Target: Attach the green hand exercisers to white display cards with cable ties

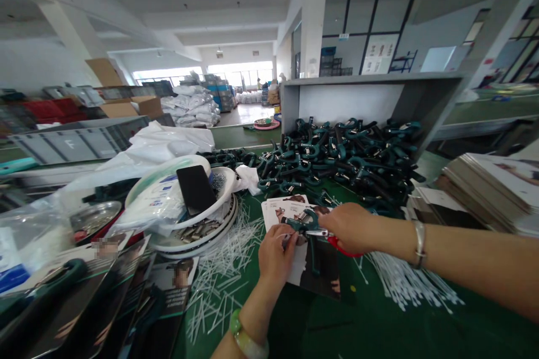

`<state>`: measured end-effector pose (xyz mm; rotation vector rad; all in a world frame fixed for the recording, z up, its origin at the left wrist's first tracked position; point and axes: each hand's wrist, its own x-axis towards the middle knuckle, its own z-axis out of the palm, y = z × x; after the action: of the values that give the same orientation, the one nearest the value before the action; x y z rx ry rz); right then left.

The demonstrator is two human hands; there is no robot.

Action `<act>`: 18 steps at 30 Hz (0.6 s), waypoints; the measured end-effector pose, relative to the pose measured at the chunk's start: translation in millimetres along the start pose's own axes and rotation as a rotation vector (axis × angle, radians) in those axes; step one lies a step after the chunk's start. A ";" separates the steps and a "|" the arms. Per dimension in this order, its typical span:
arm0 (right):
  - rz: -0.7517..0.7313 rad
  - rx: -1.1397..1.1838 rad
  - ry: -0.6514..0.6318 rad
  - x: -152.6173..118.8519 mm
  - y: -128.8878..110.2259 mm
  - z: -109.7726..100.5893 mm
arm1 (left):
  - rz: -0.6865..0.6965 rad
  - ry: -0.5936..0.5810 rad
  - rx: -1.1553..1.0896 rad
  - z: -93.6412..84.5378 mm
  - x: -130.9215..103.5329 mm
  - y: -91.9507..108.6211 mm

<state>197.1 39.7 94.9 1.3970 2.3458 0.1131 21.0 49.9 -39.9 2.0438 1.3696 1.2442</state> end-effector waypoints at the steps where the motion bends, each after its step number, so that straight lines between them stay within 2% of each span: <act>1: 0.038 0.039 0.018 -3.0 6.3 1.4 | 0.029 0.036 -0.073 0.3 0.0 -1.9; 3: 0.102 0.152 0.087 -8.7 19.8 9.8 | 0.083 0.087 -0.217 1.5 0.0 -2.8; 5: 0.168 0.279 0.159 -13.5 30.1 24.9 | 0.094 0.058 -0.328 1.1 1.4 2.9; 7: 0.215 0.379 0.199 -18.1 34.2 42.8 | 0.045 0.020 -0.445 -5.5 5.5 14.3; 8: 0.229 0.414 0.204 -20.7 34.3 51.4 | 0.004 0.043 -0.509 -12.5 8.8 20.4; 9: 0.244 0.438 0.199 -23.8 33.8 59.3 | -0.035 0.117 -0.571 -22.5 12.8 25.4; 11: 0.289 0.445 0.177 -31.3 33.5 72.7 | -0.085 0.379 -0.592 -50.2 21.3 28.2; 12: 0.327 0.426 0.170 -35.6 34.5 78.5 | -0.075 0.528 -0.519 -66.9 24.8 24.7; 14: 0.413 0.370 0.162 -44.6 38.9 89.4 | -0.057 0.616 -0.209 -101.7 27.3 8.3; 15: 0.441 0.351 0.164 -48.6 41.7 94.9 | -0.079 0.577 -0.005 -117.6 25.6 -3.1; 16: 0.450 0.341 0.171 -51.7 44.5 100.7 | -0.122 0.461 0.197 -131.4 21.8 -15.3; 18: 0.429 0.346 0.189 -54.6 48.5 112.6 | -0.255 0.111 0.533 -149.1 10.0 -36.5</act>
<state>302.8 1.7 21.5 2.1322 2.2456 -0.0471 -121.4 52.2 18.4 2.0456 2.1208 0.9636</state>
